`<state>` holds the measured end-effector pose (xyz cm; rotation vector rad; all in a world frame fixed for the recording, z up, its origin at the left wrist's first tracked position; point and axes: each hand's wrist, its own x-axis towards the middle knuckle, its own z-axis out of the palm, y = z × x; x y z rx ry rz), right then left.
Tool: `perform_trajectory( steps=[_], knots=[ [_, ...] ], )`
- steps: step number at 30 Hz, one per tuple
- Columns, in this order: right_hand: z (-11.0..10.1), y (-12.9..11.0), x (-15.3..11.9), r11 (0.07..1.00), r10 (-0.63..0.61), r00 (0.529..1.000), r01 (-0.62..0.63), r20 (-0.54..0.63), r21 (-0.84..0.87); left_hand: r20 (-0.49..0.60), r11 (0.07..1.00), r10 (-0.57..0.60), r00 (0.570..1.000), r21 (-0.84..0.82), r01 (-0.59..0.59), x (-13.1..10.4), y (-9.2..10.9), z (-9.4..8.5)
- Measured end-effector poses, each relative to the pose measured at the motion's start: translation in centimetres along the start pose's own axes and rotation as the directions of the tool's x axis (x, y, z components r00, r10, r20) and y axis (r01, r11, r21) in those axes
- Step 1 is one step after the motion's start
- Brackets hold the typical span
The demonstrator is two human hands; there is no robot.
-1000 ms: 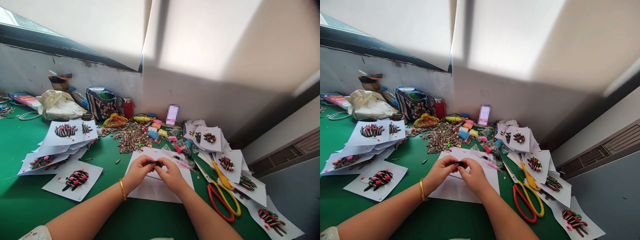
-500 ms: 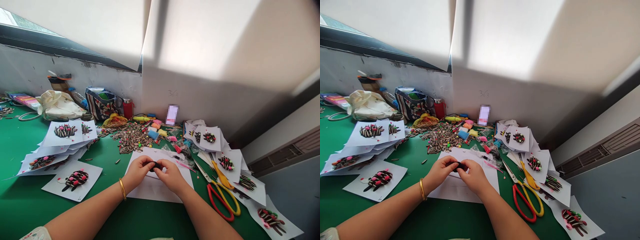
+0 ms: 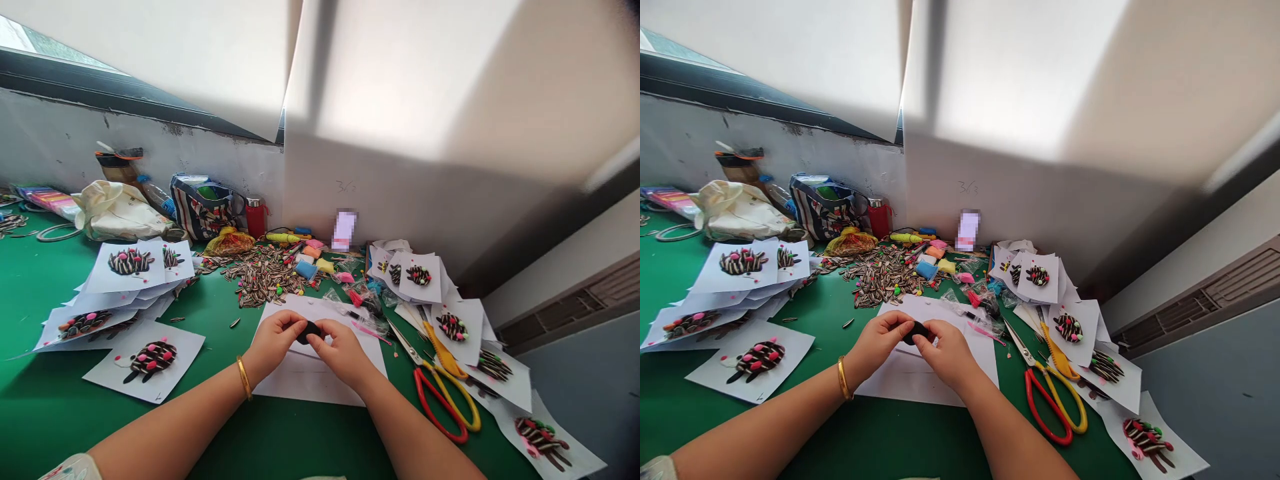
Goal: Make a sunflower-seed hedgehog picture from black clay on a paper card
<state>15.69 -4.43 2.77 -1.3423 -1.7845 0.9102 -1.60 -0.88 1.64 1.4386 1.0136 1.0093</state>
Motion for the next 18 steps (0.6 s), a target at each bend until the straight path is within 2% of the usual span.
perform_trajectory(
  steps=[4,11,18],
  knots=[
    [-0.04,0.08,0.08,1.000,0.007,1.000,-0.008,0.009,0.015,0.005,1.000,-0.009,1.000,-0.002,0.009,-0.18,0.20,0.02],
    [0.17,0.21,0.15,0.997,0.025,0.999,-0.026,-0.028,-0.069,0.030,1.000,-0.008,1.000,-0.003,0.008,-0.03,-0.15,0.23],
    [0.16,0.18,0.15,0.999,0.018,0.999,-0.020,-0.037,-0.036,0.050,0.999,-0.022,0.999,-0.024,0.023,-0.02,0.04,0.18]
  ],
)
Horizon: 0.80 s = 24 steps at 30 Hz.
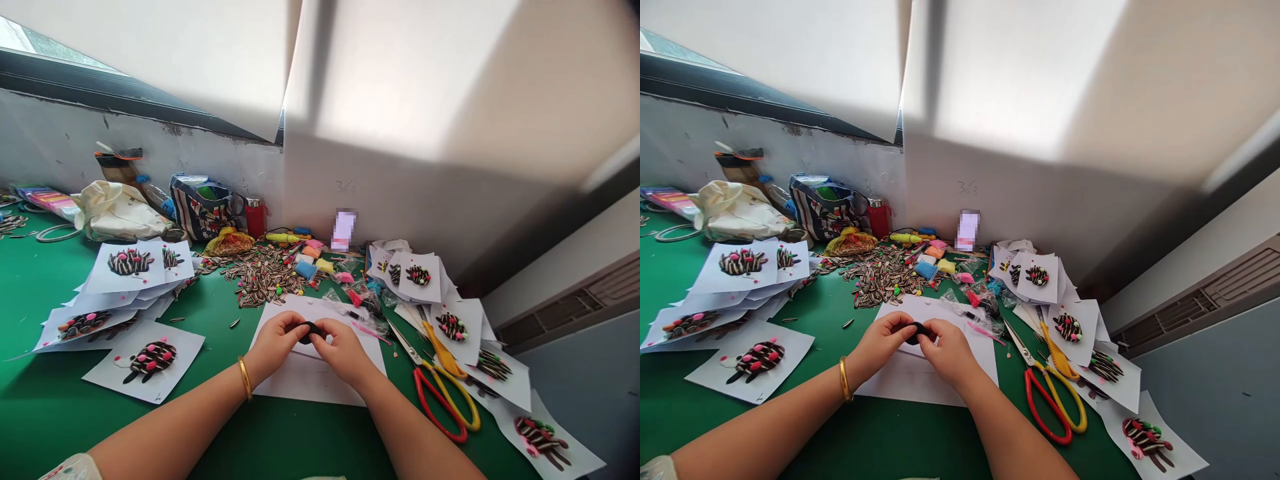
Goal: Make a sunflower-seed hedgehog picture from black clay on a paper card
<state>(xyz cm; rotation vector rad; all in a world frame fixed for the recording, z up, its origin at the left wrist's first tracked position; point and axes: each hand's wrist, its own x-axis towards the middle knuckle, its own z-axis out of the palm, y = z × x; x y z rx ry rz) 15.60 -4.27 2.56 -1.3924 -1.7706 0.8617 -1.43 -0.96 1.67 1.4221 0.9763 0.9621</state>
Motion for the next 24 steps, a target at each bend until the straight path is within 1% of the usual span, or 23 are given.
perform_trajectory(
  steps=[3,8,13,17,20,24],
  knots=[
    [0.02,0.13,0.05,0.999,-0.004,1.000,0.004,0.009,0.033,-0.016,1.000,0.021,1.000,0.018,-0.021,-0.06,0.02,-0.05],
    [0.00,0.09,0.07,1.000,-0.005,1.000,0.005,-0.001,0.004,-0.014,0.995,0.050,0.999,0.082,-0.048,0.11,-0.31,-0.07],
    [-0.05,0.20,0.14,0.999,-0.010,1.000,0.010,0.005,0.043,-0.015,0.998,0.033,0.999,0.061,-0.032,0.02,-0.02,0.00],
    [-0.02,0.36,0.24,0.998,0.002,1.000,-0.002,-0.007,0.057,0.007,0.998,0.052,0.999,0.042,-0.052,-0.12,0.22,0.08],
    [0.00,0.36,0.28,0.998,0.006,1.000,-0.005,-0.016,0.058,0.011,0.997,0.061,0.998,0.050,-0.061,-0.05,-0.07,0.08],
    [0.05,0.42,0.34,0.997,-0.007,1.000,0.008,-0.016,0.076,0.010,0.999,0.036,0.999,0.038,-0.036,0.16,-0.74,-0.02]
  ],
)
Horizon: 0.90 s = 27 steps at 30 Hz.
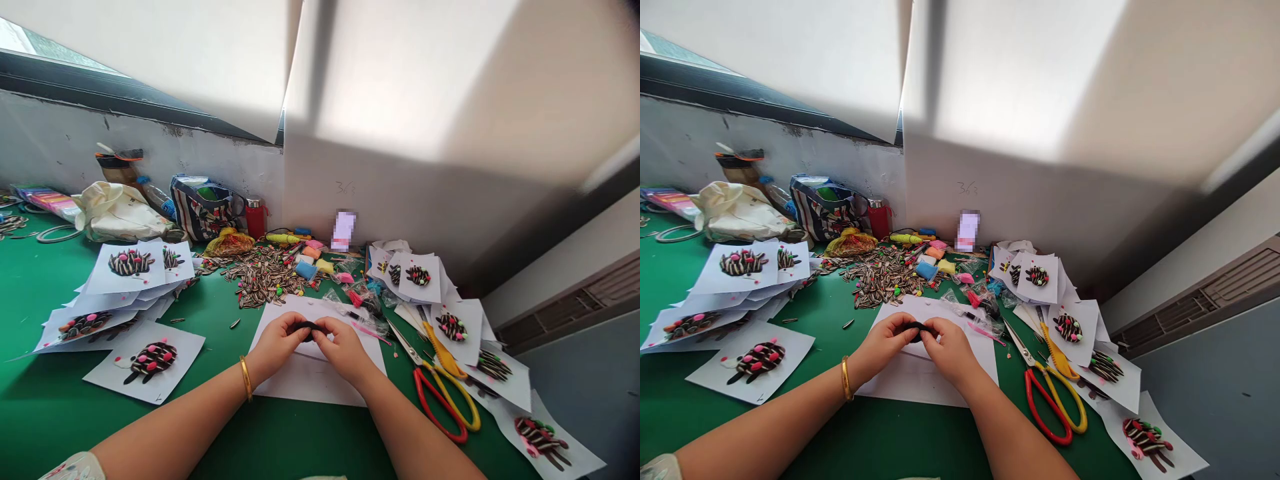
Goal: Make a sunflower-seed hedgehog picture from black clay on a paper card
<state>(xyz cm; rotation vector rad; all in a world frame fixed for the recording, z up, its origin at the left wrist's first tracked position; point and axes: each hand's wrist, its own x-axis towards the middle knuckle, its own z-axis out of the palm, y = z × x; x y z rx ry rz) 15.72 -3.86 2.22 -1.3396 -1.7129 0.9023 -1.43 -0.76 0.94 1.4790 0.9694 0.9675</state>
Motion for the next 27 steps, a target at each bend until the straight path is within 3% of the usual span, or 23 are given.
perform_trajectory(
  steps=[9,14,23,27],
  knots=[
    [0.0,0.0,0.0,1.000,0.013,1.000,-0.013,-0.025,0.005,-0.015,1.000,0.028,0.999,0.013,-0.028,0.0,0.2,-0.2],
    [0.1,-0.3,-0.1,0.999,0.031,0.999,-0.032,0.023,0.016,-0.054,0.994,0.091,0.994,0.062,-0.088,0.1,0.5,-0.4],
    [0.4,0.1,-0.1,0.997,0.017,0.999,-0.014,0.029,-0.079,-0.003,0.971,0.154,0.988,0.188,-0.151,-0.5,1.4,-0.1],
    [0.3,-0.2,-0.1,0.999,0.004,0.999,-0.003,0.047,-0.033,-0.038,0.985,0.137,0.990,0.114,-0.131,-0.3,1.0,-0.2]
  ],
)
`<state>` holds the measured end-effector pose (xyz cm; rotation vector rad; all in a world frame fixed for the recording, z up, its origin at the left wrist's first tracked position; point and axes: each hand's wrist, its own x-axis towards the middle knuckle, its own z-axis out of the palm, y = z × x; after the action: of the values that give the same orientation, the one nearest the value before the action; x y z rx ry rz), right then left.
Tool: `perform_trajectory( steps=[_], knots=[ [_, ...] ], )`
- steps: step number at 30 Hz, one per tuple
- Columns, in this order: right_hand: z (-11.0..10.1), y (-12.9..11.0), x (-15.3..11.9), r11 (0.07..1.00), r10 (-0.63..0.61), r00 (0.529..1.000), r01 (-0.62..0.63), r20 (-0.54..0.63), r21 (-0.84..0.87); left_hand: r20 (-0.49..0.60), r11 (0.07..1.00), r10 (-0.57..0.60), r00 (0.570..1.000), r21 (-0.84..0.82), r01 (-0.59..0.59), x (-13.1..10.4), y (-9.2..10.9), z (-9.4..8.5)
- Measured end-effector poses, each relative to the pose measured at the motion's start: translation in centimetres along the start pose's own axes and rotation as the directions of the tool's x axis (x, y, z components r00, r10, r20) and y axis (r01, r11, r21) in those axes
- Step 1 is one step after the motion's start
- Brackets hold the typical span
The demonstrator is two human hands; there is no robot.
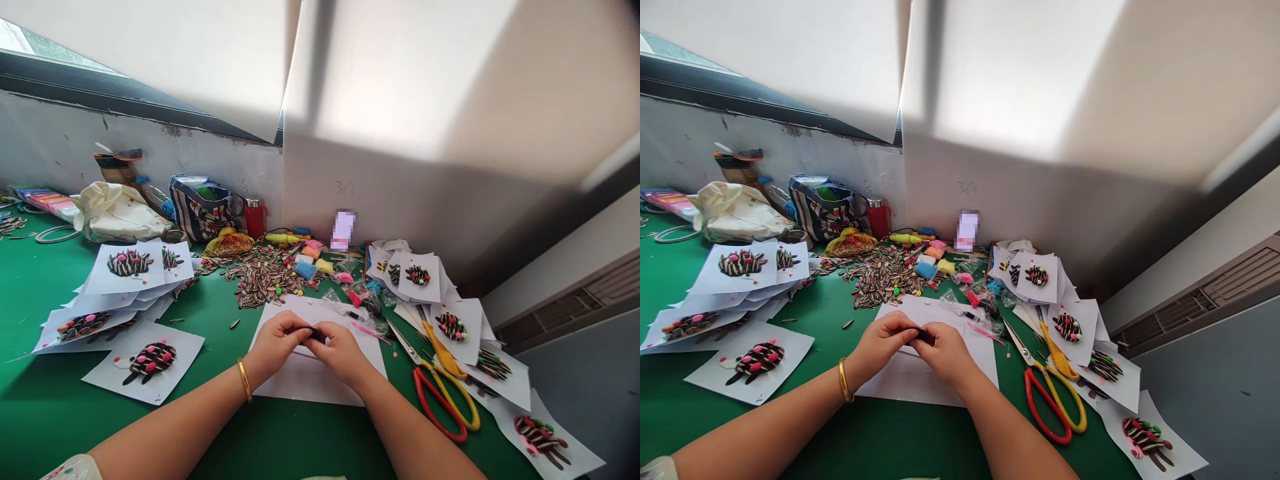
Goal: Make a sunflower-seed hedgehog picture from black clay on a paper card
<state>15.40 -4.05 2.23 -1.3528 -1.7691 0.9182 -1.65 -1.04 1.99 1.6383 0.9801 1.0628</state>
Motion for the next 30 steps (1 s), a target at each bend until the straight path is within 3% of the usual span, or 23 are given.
perform_trajectory(
  steps=[6,16,20,26,30],
  knots=[
    [-0.58,-0.28,0.02,0.994,-0.024,1.000,0.022,0.019,0.104,0.014,0.985,-0.102,0.995,-0.137,0.102,-0.08,0.19,0.07],
    [-0.53,-0.38,-0.11,0.985,0.017,0.999,-0.022,0.033,0.168,0.015,0.978,-0.153,0.988,-0.138,0.153,0.00,0.13,-0.01],
    [-0.60,-0.13,-0.06,0.996,0.010,1.000,-0.007,-0.029,0.091,0.008,0.979,-0.150,0.989,-0.141,0.150,0.01,0.09,0.05],
    [-0.30,-0.28,-0.30,1.000,0.005,0.999,-0.005,0.036,0.011,0.051,0.987,-0.111,0.993,-0.114,0.116,-0.09,-0.01,0.24],
    [-0.43,-0.44,-0.25,1.000,-0.005,1.000,0.005,0.016,-0.012,0.023,0.984,-0.133,0.991,-0.115,0.135,-0.06,-0.07,0.20]
  ],
)
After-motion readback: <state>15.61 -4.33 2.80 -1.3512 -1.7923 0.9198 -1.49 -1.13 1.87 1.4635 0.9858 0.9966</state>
